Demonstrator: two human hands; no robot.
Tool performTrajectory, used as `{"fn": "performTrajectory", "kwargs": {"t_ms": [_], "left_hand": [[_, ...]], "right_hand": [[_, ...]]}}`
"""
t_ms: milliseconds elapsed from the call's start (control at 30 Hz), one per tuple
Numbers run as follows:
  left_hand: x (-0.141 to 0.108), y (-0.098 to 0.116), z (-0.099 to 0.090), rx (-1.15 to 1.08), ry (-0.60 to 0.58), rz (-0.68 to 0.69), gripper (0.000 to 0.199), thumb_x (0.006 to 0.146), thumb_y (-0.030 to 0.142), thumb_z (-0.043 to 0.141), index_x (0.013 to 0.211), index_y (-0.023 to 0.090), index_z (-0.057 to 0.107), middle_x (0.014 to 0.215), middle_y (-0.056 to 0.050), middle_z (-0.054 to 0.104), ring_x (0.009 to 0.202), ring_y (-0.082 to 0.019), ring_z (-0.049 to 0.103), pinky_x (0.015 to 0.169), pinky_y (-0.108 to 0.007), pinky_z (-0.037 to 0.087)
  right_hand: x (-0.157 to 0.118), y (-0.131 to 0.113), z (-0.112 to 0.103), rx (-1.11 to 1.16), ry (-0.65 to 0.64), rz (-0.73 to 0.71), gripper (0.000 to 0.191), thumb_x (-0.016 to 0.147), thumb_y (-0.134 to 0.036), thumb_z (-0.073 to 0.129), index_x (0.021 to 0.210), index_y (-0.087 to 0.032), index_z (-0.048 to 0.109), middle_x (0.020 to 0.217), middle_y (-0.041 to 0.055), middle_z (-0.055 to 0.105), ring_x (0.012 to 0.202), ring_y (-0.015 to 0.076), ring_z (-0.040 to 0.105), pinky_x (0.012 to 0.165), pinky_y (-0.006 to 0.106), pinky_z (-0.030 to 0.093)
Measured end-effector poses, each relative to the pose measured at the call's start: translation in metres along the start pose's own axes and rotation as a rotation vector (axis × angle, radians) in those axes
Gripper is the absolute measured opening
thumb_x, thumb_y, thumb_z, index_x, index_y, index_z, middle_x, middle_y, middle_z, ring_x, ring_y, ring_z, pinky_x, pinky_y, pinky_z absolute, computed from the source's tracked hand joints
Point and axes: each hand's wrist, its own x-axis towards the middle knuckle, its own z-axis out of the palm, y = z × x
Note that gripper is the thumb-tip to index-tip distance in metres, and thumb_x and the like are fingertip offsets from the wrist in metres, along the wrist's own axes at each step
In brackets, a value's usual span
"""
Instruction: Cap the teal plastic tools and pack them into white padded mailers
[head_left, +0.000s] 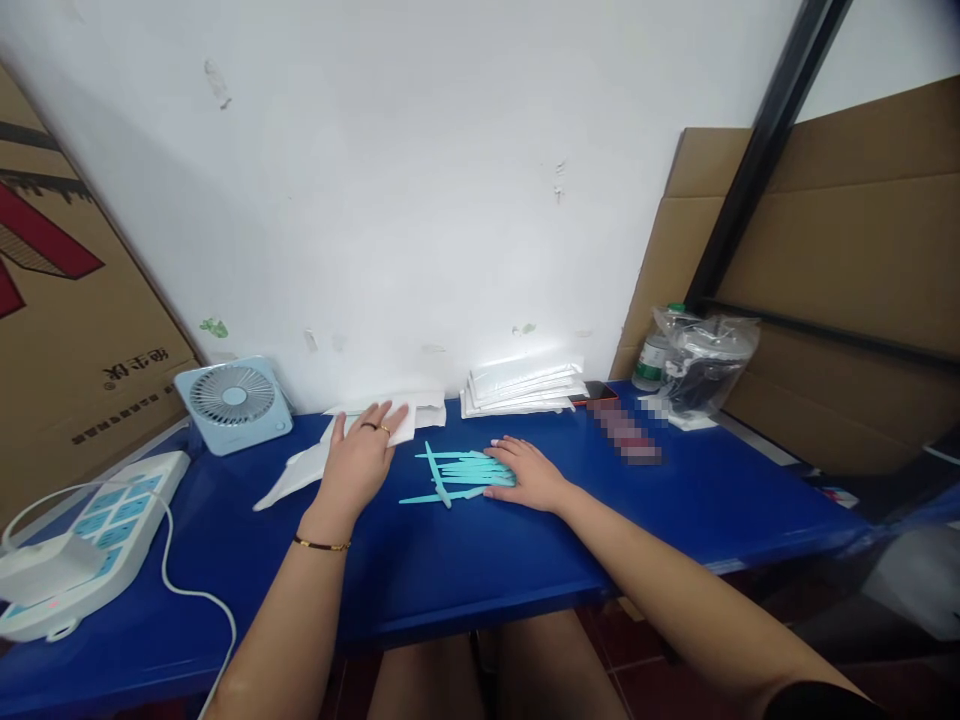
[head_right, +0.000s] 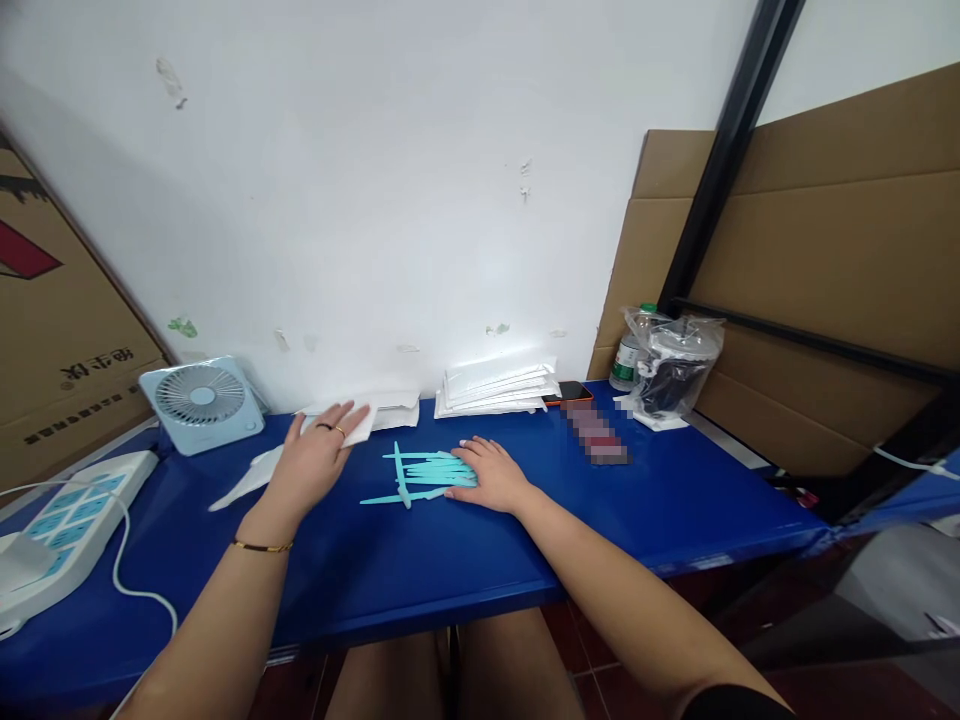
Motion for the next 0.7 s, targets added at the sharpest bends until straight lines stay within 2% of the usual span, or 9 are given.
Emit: {"fn": "performTrajectory", "kwargs": {"t_ms": [67,100,167,233,333,433,500,600,700], "left_hand": [[-0.008,-0.019,0.021,0.011,-0.21,-0.107,0.05,0.078,0.026,0.057,0.128,0.028,0.05,0.142,-0.011,0.04,0.135,-0.029,0.029,0.109,-0.058,0.001],[-0.01,-0.024,0.029,-0.035,-0.29,-0.147,0.058,0.072,0.033,0.064,0.129,0.026,0.05,0.144,-0.014,0.037,0.135,-0.033,0.028,0.108,-0.06,0.004],[-0.008,-0.026,0.04,-0.2,-0.312,-0.179,0.069,0.064,0.042,0.071,0.127,0.024,0.051,0.145,-0.015,0.034,0.135,-0.035,0.027,0.108,-0.059,0.008],[0.002,-0.02,0.046,-0.418,-0.278,-0.148,0.059,0.061,0.041,0.072,0.117,0.025,0.06,0.138,-0.013,0.045,0.13,-0.032,0.037,0.11,-0.049,0.015],[0.025,-0.011,0.053,-0.666,-0.345,-0.095,0.04,0.048,0.025,0.078,0.088,0.025,0.07,0.111,-0.009,0.064,0.111,-0.027,0.055,0.106,-0.036,0.03],[0.041,-0.01,0.06,-0.777,-0.413,-0.153,0.046,0.033,0.014,0.08,0.075,0.025,0.069,0.1,-0.005,0.066,0.101,-0.025,0.058,0.098,-0.032,0.039],[0.044,-0.01,0.063,-0.77,-0.434,-0.168,0.044,0.033,0.017,0.081,0.075,0.025,0.067,0.093,-0.003,0.065,0.095,-0.023,0.059,0.091,-0.029,0.042],[0.042,-0.003,0.069,-0.693,-0.468,-0.114,0.033,0.042,0.026,0.08,0.072,0.024,0.067,0.076,0.0,0.061,0.079,-0.019,0.057,0.075,-0.024,0.044],[0.036,0.008,0.075,-0.687,-0.512,-0.063,0.024,0.049,0.033,0.079,0.067,0.024,0.066,0.06,0.003,0.055,0.058,-0.014,0.05,0.059,-0.021,0.039]], "right_hand": [[0.0,0.001,-0.001,0.016,0.007,-0.001,0.076,0.074,-0.068,0.053,0.137,-0.028,0.042,0.145,0.0074,0.037,0.136,0.0316,0.025,0.11,0.05,0.019],[0.001,0.002,-0.003,0.034,0.022,0.001,0.073,0.075,-0.067,0.053,0.136,-0.028,0.042,0.143,0.0074,0.039,0.135,0.0309,0.026,0.11,0.049,0.02],[0.008,0.004,-0.008,0.09,0.082,0.017,0.059,0.082,-0.061,0.049,0.129,-0.026,0.05,0.136,0.008,0.047,0.13,0.0279,0.036,0.107,0.046,0.026],[0.021,0.007,-0.016,0.133,0.138,0.053,0.041,0.087,-0.052,0.046,0.112,-0.023,0.062,0.121,0.0081,0.057,0.117,0.0244,0.048,0.099,0.04,0.036],[0.042,0.012,-0.026,0.136,0.091,0.056,0.025,0.083,-0.041,0.055,0.089,-0.021,0.068,0.099,0.0055,0.064,0.096,0.0213,0.058,0.086,0.034,0.044],[0.049,0.021,-0.032,0.149,0.053,0.051,0.026,0.08,-0.041,0.058,0.091,-0.02,0.069,0.094,0.0049,0.063,0.09,0.0196,0.058,0.082,0.032,0.045],[0.043,0.031,-0.036,0.169,0.03,0.119,0.036,0.075,-0.047,0.063,0.098,-0.02,0.068,0.095,0.0058,0.06,0.086,0.0194,0.058,0.08,0.032,0.046],[0.027,0.043,-0.044,0.21,-0.129,0.133,0.052,0.06,-0.047,0.076,0.105,-0.022,0.066,0.096,0.0046,0.058,0.08,0.0182,0.057,0.073,0.03,0.047],[0.018,0.044,-0.048,0.26,-0.195,0.063,0.045,0.059,-0.039,0.077,0.101,-0.024,0.068,0.09,0.0018,0.058,0.078,0.0167,0.056,0.067,0.027,0.047]]}}
